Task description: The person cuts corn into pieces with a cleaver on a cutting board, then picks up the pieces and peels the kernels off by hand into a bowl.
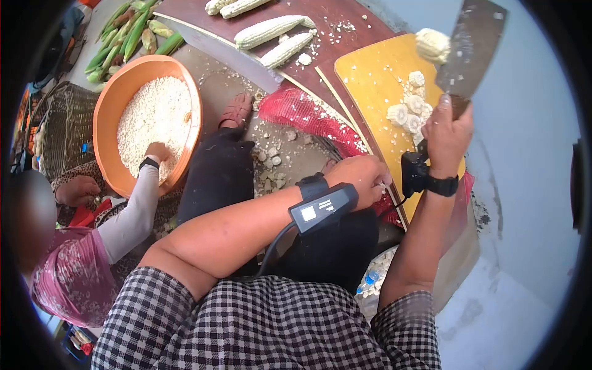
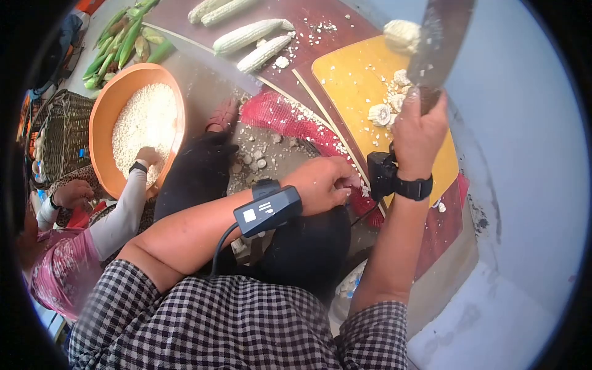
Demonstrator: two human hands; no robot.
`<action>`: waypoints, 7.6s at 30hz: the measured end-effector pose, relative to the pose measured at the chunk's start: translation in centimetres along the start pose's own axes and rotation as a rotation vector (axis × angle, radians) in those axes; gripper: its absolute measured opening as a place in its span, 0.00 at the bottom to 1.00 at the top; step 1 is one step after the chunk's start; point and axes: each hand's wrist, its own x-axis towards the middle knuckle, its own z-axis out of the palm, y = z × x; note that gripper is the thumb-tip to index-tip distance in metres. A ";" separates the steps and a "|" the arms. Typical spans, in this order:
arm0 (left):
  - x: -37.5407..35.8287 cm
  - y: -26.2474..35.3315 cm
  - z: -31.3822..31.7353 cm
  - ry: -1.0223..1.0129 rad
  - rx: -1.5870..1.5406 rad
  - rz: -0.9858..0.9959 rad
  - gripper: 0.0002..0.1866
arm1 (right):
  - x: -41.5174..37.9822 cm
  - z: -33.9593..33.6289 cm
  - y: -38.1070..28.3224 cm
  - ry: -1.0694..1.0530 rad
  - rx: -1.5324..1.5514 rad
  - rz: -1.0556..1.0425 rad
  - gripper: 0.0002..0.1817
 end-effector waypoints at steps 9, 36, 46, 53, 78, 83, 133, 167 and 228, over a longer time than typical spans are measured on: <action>-0.4 -0.2 0.0 0.016 -0.042 -0.041 0.11 | -0.5 5.8 14.5 -0.238 -0.324 0.135 0.16; -1.0 0.7 -1.0 -0.026 -0.036 -0.048 0.12 | 0.4 4.9 13.5 -0.144 -0.268 0.072 0.17; -1.4 -0.3 -0.1 -0.043 -0.054 0.016 0.13 | 1.1 3.8 13.2 -0.025 -0.541 -0.046 0.17; -1.8 0.6 -0.3 -0.079 -0.029 -0.041 0.13 | 1.1 4.7 13.7 -0.236 -0.326 0.250 0.15; -1.4 -0.8 0.1 -0.033 -0.046 -0.018 0.14 | 0.9 5.2 15.3 -0.241 -0.405 0.086 0.15; -0.9 -0.8 -0.2 -0.003 -0.035 -0.033 0.15 | 0.5 4.4 13.2 -0.213 -0.020 0.481 0.09; 1.3 -1.1 -2.3 0.267 -1.277 -0.155 0.25 | -16.0 -19.2 10.4 0.138 0.779 0.587 0.03; 2.3 -1.4 -0.4 0.061 -1.239 -0.311 0.22 | -9.7 -10.9 28.5 0.269 0.666 0.822 0.11; -0.1 -5.0 0.3 0.126 -1.206 -0.544 0.16 | -4.9 -28.2 44.1 0.259 -0.699 0.423 0.19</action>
